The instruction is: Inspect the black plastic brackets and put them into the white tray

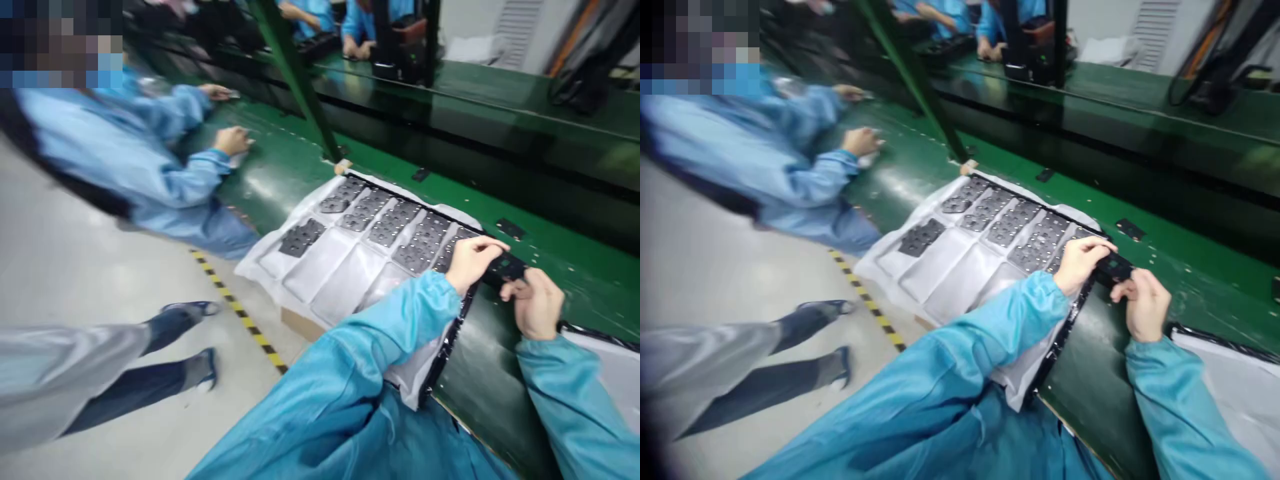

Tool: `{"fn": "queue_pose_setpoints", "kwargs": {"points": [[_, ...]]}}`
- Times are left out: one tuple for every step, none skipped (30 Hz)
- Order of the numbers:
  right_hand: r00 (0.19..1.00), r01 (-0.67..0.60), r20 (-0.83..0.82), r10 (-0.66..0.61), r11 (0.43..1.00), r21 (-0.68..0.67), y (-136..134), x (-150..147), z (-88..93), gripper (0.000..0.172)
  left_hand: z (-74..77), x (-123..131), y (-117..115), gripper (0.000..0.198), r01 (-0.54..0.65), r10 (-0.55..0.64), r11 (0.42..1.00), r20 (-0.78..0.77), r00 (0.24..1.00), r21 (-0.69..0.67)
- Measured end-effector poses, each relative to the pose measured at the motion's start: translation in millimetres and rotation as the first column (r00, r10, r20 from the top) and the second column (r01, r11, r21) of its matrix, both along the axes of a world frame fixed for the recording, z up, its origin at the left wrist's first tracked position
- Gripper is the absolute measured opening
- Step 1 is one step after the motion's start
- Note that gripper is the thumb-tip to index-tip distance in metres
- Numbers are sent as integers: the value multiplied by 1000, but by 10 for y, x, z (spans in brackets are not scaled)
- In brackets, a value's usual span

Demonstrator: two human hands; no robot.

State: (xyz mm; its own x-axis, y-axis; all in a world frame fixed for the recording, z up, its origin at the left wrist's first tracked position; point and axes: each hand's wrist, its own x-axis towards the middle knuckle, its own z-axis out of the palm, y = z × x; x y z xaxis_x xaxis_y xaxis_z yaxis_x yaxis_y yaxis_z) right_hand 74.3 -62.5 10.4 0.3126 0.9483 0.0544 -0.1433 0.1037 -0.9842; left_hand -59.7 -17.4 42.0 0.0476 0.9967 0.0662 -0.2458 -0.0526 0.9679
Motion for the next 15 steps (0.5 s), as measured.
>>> {"fn": "queue_pose_setpoints", "kwargs": {"points": [[1000,-21,-9,22,1000,8,22,1,1,16,103,-87,16,18,17,-17,1000,10,1000,16],[999,-40,-12,40,999,16,37,0,5,21,224,-208,23,17,20,-21,999,22,1000,43],[999,-52,-5,52,999,18,42,-2,12,24,353,-371,18,18,11,-13,996,27,1000,84],[998,-54,13,53,998,15,37,-4,20,27,477,-582,1,19,-15,12,991,18,1000,136],[998,-55,42,55,998,4,25,-8,27,27,580,-846,-25,23,-56,59,979,-11,998,196],[995,-53,84,55,998,-15,9,-12,31,27,648,-1161,-60,28,-109,132,965,-83,988,240],[989,-51,138,56,998,-40,-6,-15,31,25,673,-1523,-104,30,-175,226,949,-180,957,262],[979,-46,196,58,997,-66,-18,-17,27,24,653,-1920,-159,30,-250,326,929,-284,902,273],[966,-40,251,61,995,-87,-25,-17,18,24,592,-2338,-228,29,-331,426,897,-376,823,293],[954,-37,293,65,994,-101,-28,-15,6,24,498,-2759,-311,28,-414,508,861,-460,728,295],[943,-44,323,77,993,-107,-27,-9,-9,26,380,-3163,-407,27,-507,569,816,-536,623,278],[932,-63,348,98,992,-111,-24,-1,-26,27,252,-3531,-510,28,-588,593,772,-609,527,243],[912,-101,387,139,988,-119,-22,8,-44,28,121,-3847,-615,28,-663,604,718,-664,441,212],[873,-123,459,163,985,-118,-24,14,-62,30,-4,-4098,-714,28,-710,591,678,-714,376,187],[807,-156,560,189,982,-107,-29,17,-80,30,-116,-4280,-797,29,-731,575,659,-745,339,177]]}}
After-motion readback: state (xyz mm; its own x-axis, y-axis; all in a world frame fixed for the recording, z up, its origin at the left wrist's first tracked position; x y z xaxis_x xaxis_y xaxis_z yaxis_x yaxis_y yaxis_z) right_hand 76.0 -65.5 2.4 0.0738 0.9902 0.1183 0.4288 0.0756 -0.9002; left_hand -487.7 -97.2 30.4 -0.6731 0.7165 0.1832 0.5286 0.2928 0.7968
